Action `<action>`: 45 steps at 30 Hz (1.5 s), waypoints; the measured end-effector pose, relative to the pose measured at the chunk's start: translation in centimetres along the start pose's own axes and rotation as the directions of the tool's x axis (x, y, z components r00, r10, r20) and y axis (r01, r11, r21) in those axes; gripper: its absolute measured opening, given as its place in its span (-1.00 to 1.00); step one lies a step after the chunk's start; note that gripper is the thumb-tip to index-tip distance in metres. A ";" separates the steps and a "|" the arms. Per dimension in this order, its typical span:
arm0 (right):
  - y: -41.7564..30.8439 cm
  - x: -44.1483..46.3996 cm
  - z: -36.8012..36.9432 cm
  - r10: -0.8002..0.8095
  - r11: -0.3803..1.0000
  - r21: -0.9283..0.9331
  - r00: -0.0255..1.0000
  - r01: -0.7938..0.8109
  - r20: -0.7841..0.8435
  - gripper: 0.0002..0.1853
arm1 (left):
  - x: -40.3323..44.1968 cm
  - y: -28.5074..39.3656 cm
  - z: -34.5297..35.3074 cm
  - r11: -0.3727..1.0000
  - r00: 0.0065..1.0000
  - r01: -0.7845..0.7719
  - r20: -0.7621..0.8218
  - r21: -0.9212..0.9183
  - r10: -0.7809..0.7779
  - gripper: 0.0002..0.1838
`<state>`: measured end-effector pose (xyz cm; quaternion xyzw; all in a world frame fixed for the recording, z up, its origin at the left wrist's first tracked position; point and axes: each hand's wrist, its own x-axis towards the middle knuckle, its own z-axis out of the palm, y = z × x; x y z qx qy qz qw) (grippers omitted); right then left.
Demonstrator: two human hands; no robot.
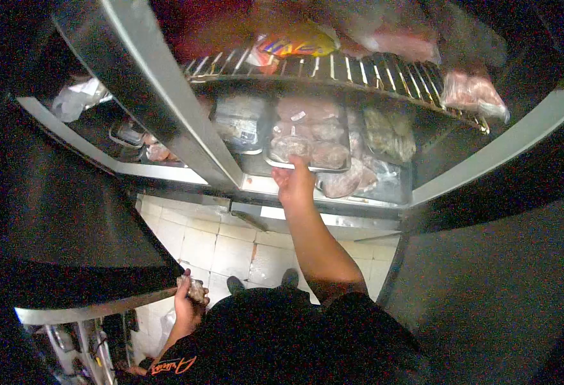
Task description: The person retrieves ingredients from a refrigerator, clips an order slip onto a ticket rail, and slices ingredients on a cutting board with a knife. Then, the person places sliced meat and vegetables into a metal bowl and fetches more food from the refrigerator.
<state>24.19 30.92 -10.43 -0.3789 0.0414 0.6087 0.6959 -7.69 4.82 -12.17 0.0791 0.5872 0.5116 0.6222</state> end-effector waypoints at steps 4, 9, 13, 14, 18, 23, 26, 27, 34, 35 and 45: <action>-3.4 -2.8 0.3 -0.034 0.992 0.127 0.983 0.011 0.180 -0.44 | 0.0 -0.1 0.0 1.000 1.000 -0.014 0.017 0.004 0.014 -0.42; -9.8 -2.9 0.9 -0.029 0.999 0.047 0.990 0.023 0.136 -0.45 | -0.1 -0.1 -0.1 0.997 0.999 -0.046 0.013 -0.065 0.047 -0.45; -13.0 -0.8 3.4 -0.166 0.986 0.002 0.977 0.167 0.137 -0.43 | -0.1 0.1 -0.4 0.999 0.998 -0.045 0.048 -0.031 0.046 -0.46; -13.4 -0.6 4.0 -0.211 0.977 -0.021 0.972 0.214 0.101 -0.41 | 0.0 0.1 -0.6 0.998 0.997 -0.046 0.066 -0.033 0.048 -0.46; -14.2 1.7 3.8 -0.233 0.970 -0.017 0.953 0.241 0.193 -0.37 | 0.3 0.1 -0.9 0.999 0.997 -0.031 0.064 -0.032 0.033 -0.46; -9.0 1.9 3.6 -0.219 0.973 -0.030 0.958 0.228 0.183 -0.38 | 0.7 -0.6 -1.8 0.998 0.997 -0.044 0.069 0.051 0.040 -0.43; -3.9 2.7 4.2 -0.214 0.974 -0.024 0.954 0.223 0.208 -0.57 | 0.2 -0.3 -1.6 0.998 0.998 -0.041 0.045 0.050 0.039 -0.43; -2.0 3.4 4.1 -0.208 0.978 0.022 0.959 0.207 0.192 -0.57 | 0.0 -0.3 -1.5 0.998 0.999 -0.035 0.023 0.054 0.033 -0.42; 3.1 0.9 2.2 0.182 0.947 -0.286 0.977 -0.143 0.113 -0.40 | -0.6 -0.2 -2.4 0.997 0.983 0.006 -0.182 -0.077 -0.020 -0.53; 3.2 0.4 2.0 0.219 0.935 -0.310 0.969 -0.174 0.117 -0.38 | -0.6 -0.3 -2.8 0.996 0.978 0.004 -0.209 -0.093 -0.024 -0.58; 0.5 -4.2 -2.0 0.260 0.880 -0.462 0.926 -0.110 0.274 -0.55 | 0.4 1.5 -5.5 0.984 0.937 -0.094 -0.347 -0.154 0.036 -0.69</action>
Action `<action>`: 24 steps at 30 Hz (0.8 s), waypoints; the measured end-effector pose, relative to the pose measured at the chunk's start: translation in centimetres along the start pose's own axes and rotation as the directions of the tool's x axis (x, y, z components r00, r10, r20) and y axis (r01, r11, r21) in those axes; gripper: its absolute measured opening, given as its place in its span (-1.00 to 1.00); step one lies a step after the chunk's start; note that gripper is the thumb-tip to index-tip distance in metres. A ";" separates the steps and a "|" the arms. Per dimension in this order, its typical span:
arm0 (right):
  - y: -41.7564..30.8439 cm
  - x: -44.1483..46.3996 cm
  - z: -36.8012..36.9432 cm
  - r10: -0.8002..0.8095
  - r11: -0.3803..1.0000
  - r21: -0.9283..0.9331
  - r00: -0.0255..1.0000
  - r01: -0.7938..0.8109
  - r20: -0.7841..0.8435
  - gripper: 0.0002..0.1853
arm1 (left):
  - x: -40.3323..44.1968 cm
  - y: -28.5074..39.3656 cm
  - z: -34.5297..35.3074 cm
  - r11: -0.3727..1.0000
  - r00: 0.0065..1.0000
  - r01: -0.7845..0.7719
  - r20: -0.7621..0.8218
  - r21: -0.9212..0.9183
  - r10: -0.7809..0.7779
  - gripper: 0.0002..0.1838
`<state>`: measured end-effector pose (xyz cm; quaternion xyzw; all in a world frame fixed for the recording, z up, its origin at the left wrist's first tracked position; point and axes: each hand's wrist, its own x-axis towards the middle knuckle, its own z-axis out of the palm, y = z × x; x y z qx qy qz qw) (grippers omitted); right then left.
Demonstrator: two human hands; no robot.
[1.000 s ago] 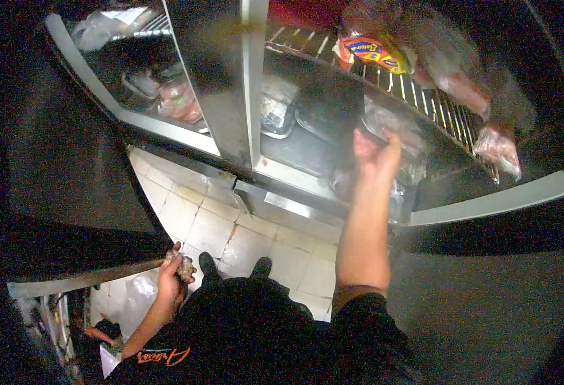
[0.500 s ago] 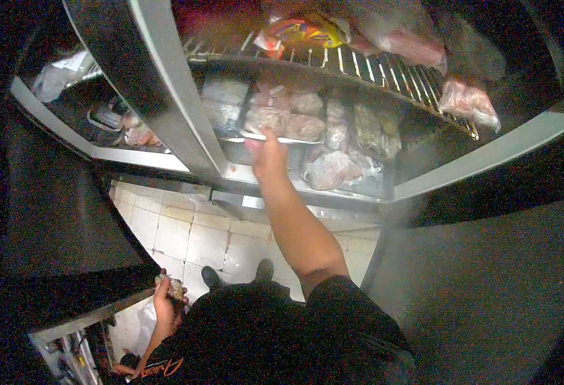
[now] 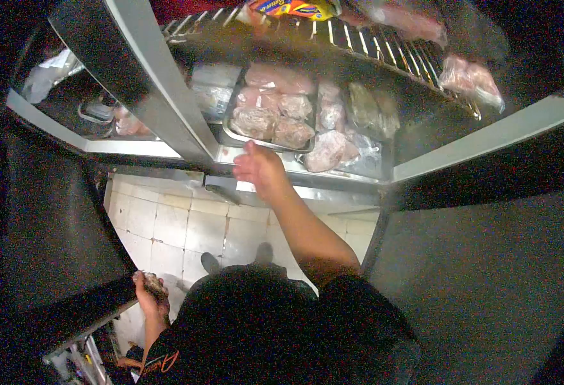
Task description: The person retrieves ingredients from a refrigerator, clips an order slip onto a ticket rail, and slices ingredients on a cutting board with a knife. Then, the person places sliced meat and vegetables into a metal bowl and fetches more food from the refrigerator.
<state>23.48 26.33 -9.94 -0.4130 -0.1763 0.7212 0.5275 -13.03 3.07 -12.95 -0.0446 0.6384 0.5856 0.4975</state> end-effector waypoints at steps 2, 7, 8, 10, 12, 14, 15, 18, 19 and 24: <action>0.7 -1.0 -2.4 -0.029 0.926 -0.367 0.986 0.087 0.162 -0.67 | 0.5 0.4 0.4 1.000 0.999 0.000 -0.055 0.010 0.001 -0.71; 2.0 -4.0 -2.8 0.099 0.754 -0.650 0.963 0.092 0.251 -0.83 | 2.0 1.0 -1.6 0.989 0.982 -0.129 -0.149 -0.069 0.117 -0.72; 3.1 -3.8 -3.6 0.141 0.744 -0.665 0.959 0.061 0.246 -0.82 | 2.1 1.5 -1.8 0.986 0.975 -0.150 -0.174 -0.072 0.136 -0.72; 5.3 -3.6 -4.2 0.221 0.700 -0.713 0.936 0.044 0.274 -0.79 | 1.9 2.4 -1.3 0.985 0.946 -0.161 -0.292 -0.055 0.139 -0.72; 7.0 -4.1 -3.2 0.295 0.637 -0.767 0.895 0.077 0.334 -0.75 | 2.3 2.8 -0.4 0.968 0.940 -0.250 -0.244 -0.022 0.237 -0.76; 9.0 -4.1 -0.6 0.354 0.560 -0.817 0.851 0.140 0.388 -0.68 | 5.3 1.6 0.1 0.963 0.963 -0.268 0.007 0.032 0.268 -0.78; 10.1 -4.1 0.9 0.381 0.522 -0.835 0.829 0.173 0.410 -0.64 | 4.8 2.1 2.3 0.973 0.968 -0.223 0.128 0.055 0.215 -0.75; 11.4 -4.6 8.3 0.080 0.762 -0.591 0.869 0.263 0.489 -0.55 | 3.2 3.1 10.3 0.953 0.826 -0.292 0.522 0.074 0.213 -0.62; 11.9 -3.4 10.2 0.032 0.834 -0.495 0.876 0.242 0.481 -0.54 | 3.3 2.9 12.5 0.960 0.770 -0.281 0.601 0.022 0.212 -0.57; 12.4 2.8 15.3 -0.112 0.945 -0.269 0.956 0.188 0.272 -0.55 | 7.9 5.1 19.4 0.709 0.408 -0.690 0.887 0.144 0.217 -0.52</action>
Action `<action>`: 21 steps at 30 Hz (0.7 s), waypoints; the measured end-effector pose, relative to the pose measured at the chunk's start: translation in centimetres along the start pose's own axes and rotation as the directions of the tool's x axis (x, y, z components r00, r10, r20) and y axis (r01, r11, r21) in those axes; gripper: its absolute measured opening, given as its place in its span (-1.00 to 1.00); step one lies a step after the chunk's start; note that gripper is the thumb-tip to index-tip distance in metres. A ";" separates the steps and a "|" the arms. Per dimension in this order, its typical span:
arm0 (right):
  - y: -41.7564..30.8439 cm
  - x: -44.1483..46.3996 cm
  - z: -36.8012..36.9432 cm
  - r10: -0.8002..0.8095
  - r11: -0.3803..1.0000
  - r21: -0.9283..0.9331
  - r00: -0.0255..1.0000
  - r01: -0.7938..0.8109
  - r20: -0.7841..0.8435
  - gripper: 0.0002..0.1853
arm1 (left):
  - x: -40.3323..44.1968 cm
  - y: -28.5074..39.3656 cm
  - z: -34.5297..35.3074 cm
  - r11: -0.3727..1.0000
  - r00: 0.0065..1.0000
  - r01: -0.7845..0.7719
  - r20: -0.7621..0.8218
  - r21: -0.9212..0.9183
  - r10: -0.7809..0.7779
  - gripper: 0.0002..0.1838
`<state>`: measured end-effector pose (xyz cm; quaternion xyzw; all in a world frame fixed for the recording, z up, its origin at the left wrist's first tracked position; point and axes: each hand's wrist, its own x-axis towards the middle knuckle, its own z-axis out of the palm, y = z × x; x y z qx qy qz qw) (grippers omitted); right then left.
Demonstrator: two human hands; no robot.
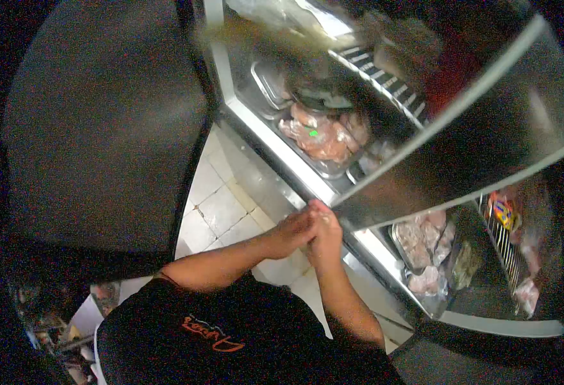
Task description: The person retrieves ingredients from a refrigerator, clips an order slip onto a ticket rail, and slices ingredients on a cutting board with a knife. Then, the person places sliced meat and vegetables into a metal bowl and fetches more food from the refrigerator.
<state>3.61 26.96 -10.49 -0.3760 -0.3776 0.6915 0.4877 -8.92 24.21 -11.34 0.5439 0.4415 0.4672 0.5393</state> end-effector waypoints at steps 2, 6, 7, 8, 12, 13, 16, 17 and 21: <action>-1.0 1.2 -0.4 0.080 0.989 0.131 0.996 -0.075 -0.031 -0.68 | 3.8 2.6 -5.1 0.991 0.996 0.021 0.080 0.132 -0.032 -0.56; -1.9 0.8 0.2 0.284 0.945 0.183 0.958 -0.272 -0.042 -0.81 | 15.2 4.6 -15.1 0.966 0.786 -0.256 -0.577 0.024 0.222 -0.60; -1.6 0.8 0.6 0.293 0.949 0.143 0.954 -0.282 -0.066 -0.84 | 17.8 5.8 -16.8 0.960 0.722 -0.265 -0.678 -0.087 0.138 -0.53; -1.1 0.8 1.0 0.308 0.947 0.122 0.948 -0.298 -0.074 -0.84 | 21.3 5.6 -18.5 0.936 0.704 -0.294 -0.706 -0.191 0.077 -0.54; 0.7 0.9 2.9 0.358 0.933 0.076 0.927 -0.352 -0.108 -0.83 | 30.9 1.9 -21.6 0.945 0.650 -0.169 -0.752 -0.279 -0.106 -0.53; 0.9 0.9 3.2 0.371 0.928 0.079 0.921 -0.364 -0.117 -0.83 | 30.4 4.0 -21.6 0.973 0.635 -0.066 -0.761 -0.222 -0.131 -0.51; 1.3 1.2 3.5 0.433 0.901 0.059 0.888 -0.429 -0.153 -0.83 | 30.7 4.0 -18.5 0.978 0.727 0.172 -0.685 0.121 -0.043 -0.61; 1.2 1.4 3.8 0.438 0.899 0.055 0.886 -0.435 -0.154 -0.81 | 29.0 6.4 -16.8 0.937 0.683 0.239 -0.730 0.257 0.026 -0.61; 1.1 2.5 5.1 0.426 0.899 -0.011 0.881 -0.437 -0.208 -0.80 | 24.5 7.6 -17.1 0.847 0.797 0.156 -0.571 0.507 0.195 -0.55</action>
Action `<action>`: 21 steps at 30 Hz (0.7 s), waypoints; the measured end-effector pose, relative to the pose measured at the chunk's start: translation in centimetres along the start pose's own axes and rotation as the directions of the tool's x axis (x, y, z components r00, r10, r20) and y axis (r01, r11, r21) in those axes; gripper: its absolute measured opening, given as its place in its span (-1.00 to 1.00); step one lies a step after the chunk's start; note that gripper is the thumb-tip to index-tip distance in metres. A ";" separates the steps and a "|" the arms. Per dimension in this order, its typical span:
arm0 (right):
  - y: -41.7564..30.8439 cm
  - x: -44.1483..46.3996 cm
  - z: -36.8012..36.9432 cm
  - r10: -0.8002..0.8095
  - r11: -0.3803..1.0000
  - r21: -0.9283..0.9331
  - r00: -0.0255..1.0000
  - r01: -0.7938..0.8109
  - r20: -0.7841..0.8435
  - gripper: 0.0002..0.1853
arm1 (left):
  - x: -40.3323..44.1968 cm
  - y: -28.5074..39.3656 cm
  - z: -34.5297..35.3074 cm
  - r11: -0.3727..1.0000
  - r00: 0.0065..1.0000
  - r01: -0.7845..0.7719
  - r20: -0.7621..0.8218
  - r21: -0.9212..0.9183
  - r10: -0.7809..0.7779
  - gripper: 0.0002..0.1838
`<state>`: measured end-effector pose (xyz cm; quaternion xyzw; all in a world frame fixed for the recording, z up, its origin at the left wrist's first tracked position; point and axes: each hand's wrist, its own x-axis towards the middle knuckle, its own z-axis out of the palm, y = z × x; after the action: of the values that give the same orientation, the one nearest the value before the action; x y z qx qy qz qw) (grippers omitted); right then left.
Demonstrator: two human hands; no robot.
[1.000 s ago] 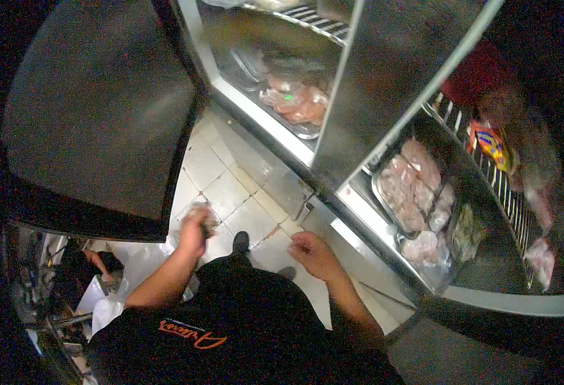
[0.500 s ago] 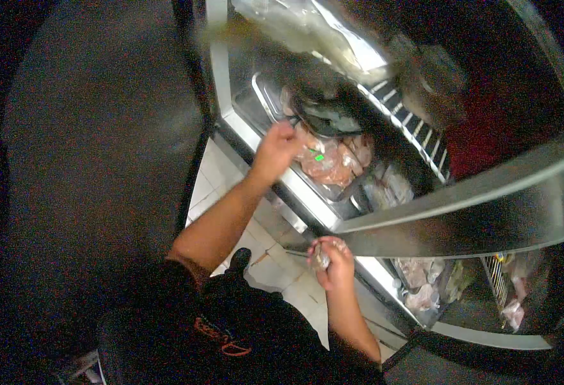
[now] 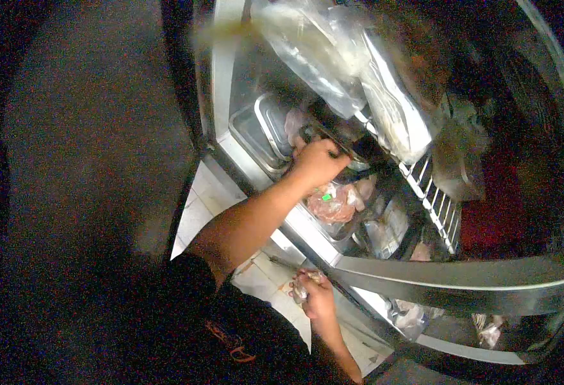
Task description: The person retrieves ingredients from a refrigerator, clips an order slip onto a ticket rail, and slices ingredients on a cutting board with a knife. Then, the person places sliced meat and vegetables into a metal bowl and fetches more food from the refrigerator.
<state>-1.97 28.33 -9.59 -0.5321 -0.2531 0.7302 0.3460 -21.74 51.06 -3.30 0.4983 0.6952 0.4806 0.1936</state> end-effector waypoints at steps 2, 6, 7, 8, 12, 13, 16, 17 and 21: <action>-0.6 0.4 0.8 -0.038 0.999 -0.039 0.999 0.037 -0.031 -0.80 | 0.8 -1.7 -3.8 0.993 0.992 0.029 0.127 -0.117 -0.014 -0.62; -0.8 0.0 1.3 -0.054 0.997 -0.067 0.996 0.049 -0.078 -0.78 | 9.7 -5.4 -4.6 0.998 1.000 -0.013 -0.004 0.069 0.013 -0.63; -0.5 -0.2 0.9 -0.062 0.996 -0.074 0.993 0.054 -0.103 -0.77 | 12.5 -6.1 -3.3 0.976 0.989 -0.150 0.029 0.156 0.148 -0.62; -0.3 -0.4 0.4 -0.079 0.994 -0.080 0.989 0.069 -0.129 -0.76 | 15.3 -6.9 -2.1 0.929 0.958 -0.286 0.061 0.235 0.279 -0.62; 2.4 -2.6 -3.0 -0.087 0.993 -0.101 0.954 0.060 -0.286 -0.76 | 21.4 -7.4 0.3 0.771 0.891 -0.449 0.293 0.452 0.347 -0.60; 3.1 -3.7 -3.7 -0.085 0.993 -0.109 0.942 0.052 -0.324 -0.76 | 22.3 -7.9 0.3 0.753 0.881 -0.465 0.327 0.466 0.342 -0.60; 6.4 -8.0 -7.1 -0.107 0.994 -0.082 0.869 0.076 -0.483 -0.77 | 25.5 -8.8 1.4 0.698 0.839 -0.534 0.404 0.476 0.366 -0.58; 7.7 -9.7 -8.4 -0.072 0.996 -0.090 0.840 0.028 -0.538 -0.76 | 26.5 -8.8 2.0 0.686 0.824 -0.555 0.422 0.470 0.377 -0.57; 15.9 -12.5 -13.2 -0.004 0.999 -0.025 0.725 -0.019 -0.688 -0.84 | 31.5 -9.3 6.1 0.612 0.795 -0.603 0.454 0.512 0.403 -0.55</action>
<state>9.25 8.59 -17.77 -0.7710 -0.1157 0.4785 0.4039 -35.37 81.30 -7.48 0.7750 0.6072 0.1725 -0.0298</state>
